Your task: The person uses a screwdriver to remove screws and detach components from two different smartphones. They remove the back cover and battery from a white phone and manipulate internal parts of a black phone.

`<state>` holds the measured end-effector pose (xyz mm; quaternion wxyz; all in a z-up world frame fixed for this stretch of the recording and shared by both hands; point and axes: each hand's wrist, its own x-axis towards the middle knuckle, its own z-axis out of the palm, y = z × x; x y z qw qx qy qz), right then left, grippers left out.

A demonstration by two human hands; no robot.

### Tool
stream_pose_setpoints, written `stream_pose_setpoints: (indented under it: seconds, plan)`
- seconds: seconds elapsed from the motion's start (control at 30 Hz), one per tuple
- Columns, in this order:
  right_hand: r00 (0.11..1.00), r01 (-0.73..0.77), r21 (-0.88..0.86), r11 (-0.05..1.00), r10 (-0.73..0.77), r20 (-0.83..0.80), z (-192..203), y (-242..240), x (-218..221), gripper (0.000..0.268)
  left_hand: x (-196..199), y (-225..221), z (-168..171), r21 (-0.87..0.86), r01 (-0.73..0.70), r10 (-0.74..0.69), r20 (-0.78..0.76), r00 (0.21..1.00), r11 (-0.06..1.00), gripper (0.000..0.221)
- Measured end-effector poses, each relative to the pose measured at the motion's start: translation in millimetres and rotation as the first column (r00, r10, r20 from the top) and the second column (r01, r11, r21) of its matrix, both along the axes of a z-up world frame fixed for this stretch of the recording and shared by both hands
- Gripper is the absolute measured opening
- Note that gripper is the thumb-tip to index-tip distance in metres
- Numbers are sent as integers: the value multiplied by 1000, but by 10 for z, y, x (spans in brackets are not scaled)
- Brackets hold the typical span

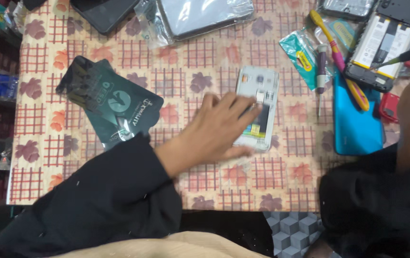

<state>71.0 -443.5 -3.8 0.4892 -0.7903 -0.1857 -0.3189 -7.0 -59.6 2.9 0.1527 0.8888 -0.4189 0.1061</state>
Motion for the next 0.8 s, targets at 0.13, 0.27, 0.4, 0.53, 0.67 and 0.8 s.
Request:
stream_pose_setpoints:
  seconds: [0.13,0.27,0.4,0.53,0.67,0.8]
  plan:
    - [966,-251,35,967,247,75,200,869,-446,40,-448,183,35,-38,14,-17,-70,997,999,94]
    - [877,-479,-42,877,480,11,299,1406,-632,54,-584,307,60,-22,19,-21,-106,994,1000,92]
    - [843,-534,-210,819,533,-67,296,1540,-669,75,-488,380,69,-47,40,-47,-151,987,998,93]
    - [810,-571,-319,756,582,-70,200,1391,-636,88,-332,343,63,-26,19,-22,-125,992,999,96]
    - [813,-572,-279,771,579,-65,140,1243,-705,80,-197,349,41,-68,23,-29,-93,995,997,96]
    - [669,-685,0,728,630,-396,251,1214,-890,43,-225,367,-11,-47,14,-19,-105,994,999,101]
